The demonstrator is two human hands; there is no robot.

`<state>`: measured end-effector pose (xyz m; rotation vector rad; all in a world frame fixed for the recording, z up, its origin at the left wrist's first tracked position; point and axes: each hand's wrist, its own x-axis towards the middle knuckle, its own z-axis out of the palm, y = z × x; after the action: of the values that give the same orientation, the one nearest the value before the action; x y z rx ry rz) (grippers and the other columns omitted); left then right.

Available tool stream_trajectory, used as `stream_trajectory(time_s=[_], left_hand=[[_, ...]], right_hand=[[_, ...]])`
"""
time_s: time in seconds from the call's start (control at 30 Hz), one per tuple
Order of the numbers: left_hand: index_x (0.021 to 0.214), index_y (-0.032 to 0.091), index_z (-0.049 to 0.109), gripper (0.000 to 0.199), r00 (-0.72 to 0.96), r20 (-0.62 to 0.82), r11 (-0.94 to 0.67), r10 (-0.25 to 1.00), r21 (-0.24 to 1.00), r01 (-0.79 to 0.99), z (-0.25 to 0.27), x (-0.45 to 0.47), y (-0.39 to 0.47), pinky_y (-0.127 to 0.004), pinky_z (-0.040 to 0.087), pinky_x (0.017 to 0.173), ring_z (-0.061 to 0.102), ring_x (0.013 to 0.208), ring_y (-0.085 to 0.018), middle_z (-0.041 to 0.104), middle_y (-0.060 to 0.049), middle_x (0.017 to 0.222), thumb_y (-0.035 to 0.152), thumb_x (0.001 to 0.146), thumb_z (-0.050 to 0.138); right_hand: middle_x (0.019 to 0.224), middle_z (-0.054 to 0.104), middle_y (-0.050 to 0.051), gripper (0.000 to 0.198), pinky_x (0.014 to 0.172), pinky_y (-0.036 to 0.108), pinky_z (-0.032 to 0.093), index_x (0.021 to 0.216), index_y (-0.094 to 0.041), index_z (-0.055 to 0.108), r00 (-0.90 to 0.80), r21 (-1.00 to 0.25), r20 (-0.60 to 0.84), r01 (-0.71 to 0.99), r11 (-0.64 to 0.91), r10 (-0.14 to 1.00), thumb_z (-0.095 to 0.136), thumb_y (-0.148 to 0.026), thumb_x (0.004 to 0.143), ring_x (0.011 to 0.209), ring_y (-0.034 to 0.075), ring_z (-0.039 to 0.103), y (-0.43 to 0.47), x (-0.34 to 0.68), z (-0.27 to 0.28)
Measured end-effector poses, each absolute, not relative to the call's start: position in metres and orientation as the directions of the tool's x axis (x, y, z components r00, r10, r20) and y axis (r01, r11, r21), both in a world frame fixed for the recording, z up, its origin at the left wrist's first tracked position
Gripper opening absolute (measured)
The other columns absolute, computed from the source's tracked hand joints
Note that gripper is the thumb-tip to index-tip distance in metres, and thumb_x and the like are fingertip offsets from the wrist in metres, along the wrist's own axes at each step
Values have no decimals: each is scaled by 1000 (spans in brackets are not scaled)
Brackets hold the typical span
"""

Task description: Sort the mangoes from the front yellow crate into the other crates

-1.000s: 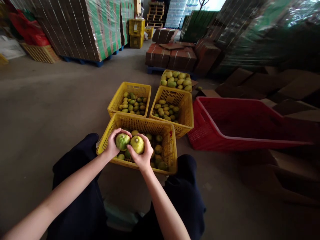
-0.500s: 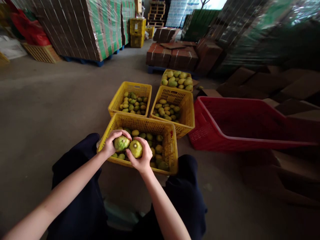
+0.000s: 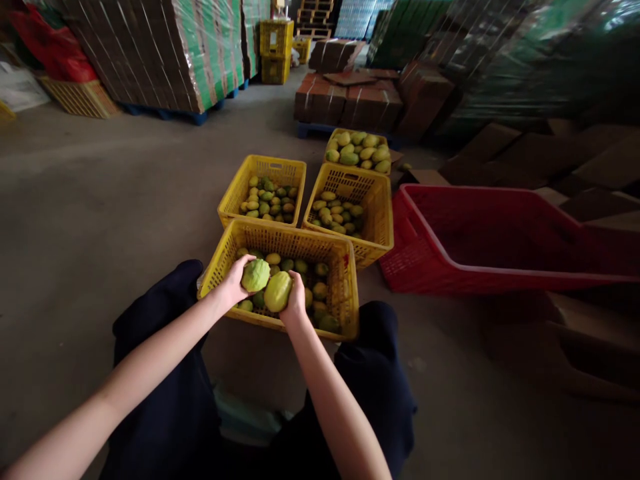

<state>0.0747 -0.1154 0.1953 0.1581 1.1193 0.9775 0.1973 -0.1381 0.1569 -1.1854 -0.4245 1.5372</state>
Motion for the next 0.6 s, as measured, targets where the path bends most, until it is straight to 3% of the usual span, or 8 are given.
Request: stream_trajectory(time_s=[0.07,0.13,0.27,0.6], left_hand=[[68,17,59,22,122,-739,625,662,455,-634,196,73,-113,-27,52,60,64,62,-18,62,-3,59,31,83,52],[73,17,60,25,147,-738,618,658,419,-665,198,71,-112,-29,53,62,65,65,-19,63,-5,61,33,87,48],[80,16,60,25,151,-732,597,665,399,-696,202,68,-114,-30,54,68,64,67,-18,65,-7,68,34,90,45],[90,15,60,22,145,-742,572,654,360,-737,199,64,-119,-32,58,62,66,69,-21,65,-9,76,32,88,46]], right_hand=[[55,58,1,25,58,29,53,63,-20,59,-55,-548,-630,-676,-494,774,50,-38,78,56,18,60,-134,200,158],[53,59,2,25,56,30,54,65,-19,60,-116,-420,-684,-744,-520,720,49,-37,78,53,19,61,-131,204,163],[52,62,4,27,54,33,55,69,-17,63,-105,-409,-680,-767,-494,726,47,-36,81,52,20,63,-127,213,177],[57,65,6,23,56,39,57,70,-19,59,27,-469,-682,-783,-409,731,44,-33,80,54,22,63,-120,225,176]])
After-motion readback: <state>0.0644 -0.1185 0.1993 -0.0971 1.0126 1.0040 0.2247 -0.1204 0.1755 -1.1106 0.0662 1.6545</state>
